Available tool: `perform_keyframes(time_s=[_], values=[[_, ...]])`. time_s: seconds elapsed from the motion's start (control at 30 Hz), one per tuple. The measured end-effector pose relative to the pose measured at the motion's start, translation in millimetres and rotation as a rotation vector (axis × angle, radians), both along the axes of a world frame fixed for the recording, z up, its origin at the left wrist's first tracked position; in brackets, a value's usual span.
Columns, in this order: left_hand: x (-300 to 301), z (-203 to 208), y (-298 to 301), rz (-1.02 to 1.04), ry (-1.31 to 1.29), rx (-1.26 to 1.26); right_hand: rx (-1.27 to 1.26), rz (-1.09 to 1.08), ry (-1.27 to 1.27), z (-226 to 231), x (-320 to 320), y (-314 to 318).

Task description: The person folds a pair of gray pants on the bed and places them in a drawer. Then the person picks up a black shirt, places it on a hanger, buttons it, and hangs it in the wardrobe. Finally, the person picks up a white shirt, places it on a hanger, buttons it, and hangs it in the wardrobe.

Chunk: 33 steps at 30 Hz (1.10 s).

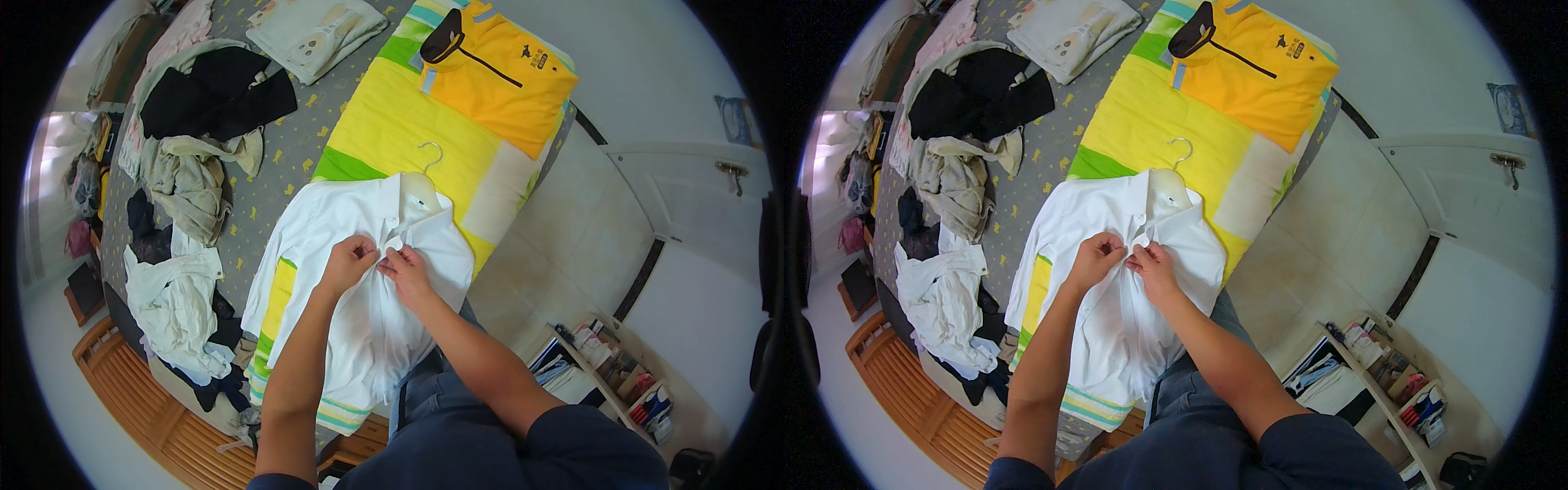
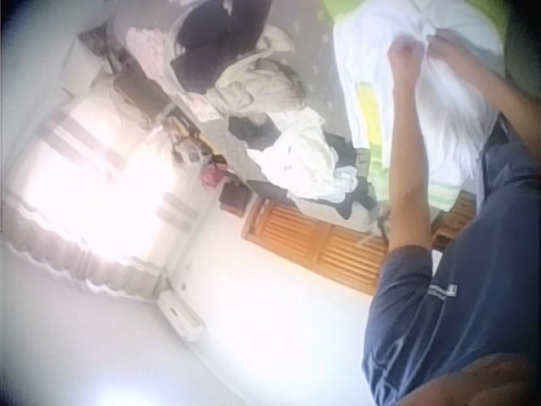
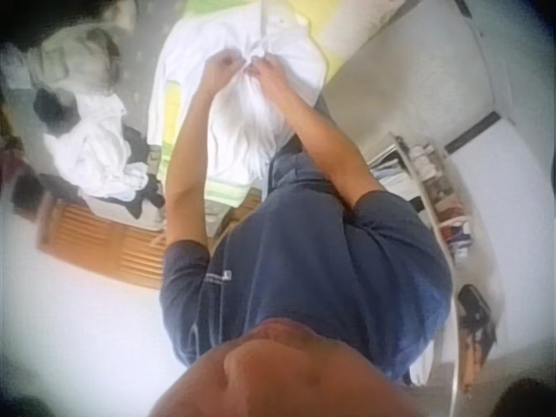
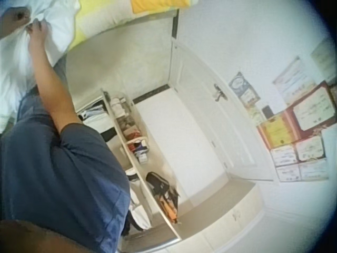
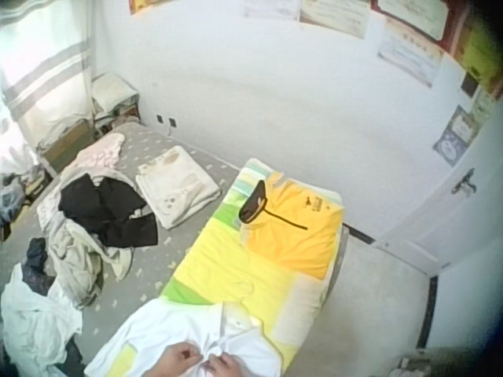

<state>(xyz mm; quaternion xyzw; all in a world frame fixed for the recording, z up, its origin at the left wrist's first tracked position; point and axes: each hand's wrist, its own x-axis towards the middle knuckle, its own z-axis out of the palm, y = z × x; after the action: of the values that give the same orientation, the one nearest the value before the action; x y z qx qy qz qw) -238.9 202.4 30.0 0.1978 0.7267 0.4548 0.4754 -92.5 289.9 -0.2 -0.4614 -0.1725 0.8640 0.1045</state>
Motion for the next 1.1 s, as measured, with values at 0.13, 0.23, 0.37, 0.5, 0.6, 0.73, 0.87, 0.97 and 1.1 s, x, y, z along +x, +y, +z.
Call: perform_keyframes(time_s=[0.13, 0.23, 0.37, 0.5, 0.6, 0.73, 0.87, 0.97, 1.1], values=[[-1, -1, 3, -0.069, 0.013, -0.033, 0.040, 0.050, -0.032, 2, 1, 2], [-2, 0, 7, -0.093, 0.075, -0.064, 0.071, 0.075, -0.040, 2, 4, 5], [-1, -1, 9, -0.108, 0.110, -0.070, 0.118, 0.107, -0.053, 7, 3, 5], [-5, 5, 12, -0.122, 0.090, -0.075, 0.176, 0.121, -0.075, 8, -3, 5], [-10, 7, 12, -0.133, 0.067, -0.073, 0.193, 0.180, -0.090, 5, -2, 7], [-13, 7, 12, -0.148, 0.037, -0.092, 0.113, 0.107, -0.066, 2, -2, 6], [-12, 4, 10, -0.121, -0.036, -0.076, 0.061, 0.067, -0.030, -1, -1, 4], [-15, 0, 9, -0.144, -0.045, -0.080, 0.113, 0.098, -0.037, -4, 0, 3], [-18, -4, 8, -0.122, -0.116, -0.046, 0.193, 0.161, -0.061, -10, 0, 4]])
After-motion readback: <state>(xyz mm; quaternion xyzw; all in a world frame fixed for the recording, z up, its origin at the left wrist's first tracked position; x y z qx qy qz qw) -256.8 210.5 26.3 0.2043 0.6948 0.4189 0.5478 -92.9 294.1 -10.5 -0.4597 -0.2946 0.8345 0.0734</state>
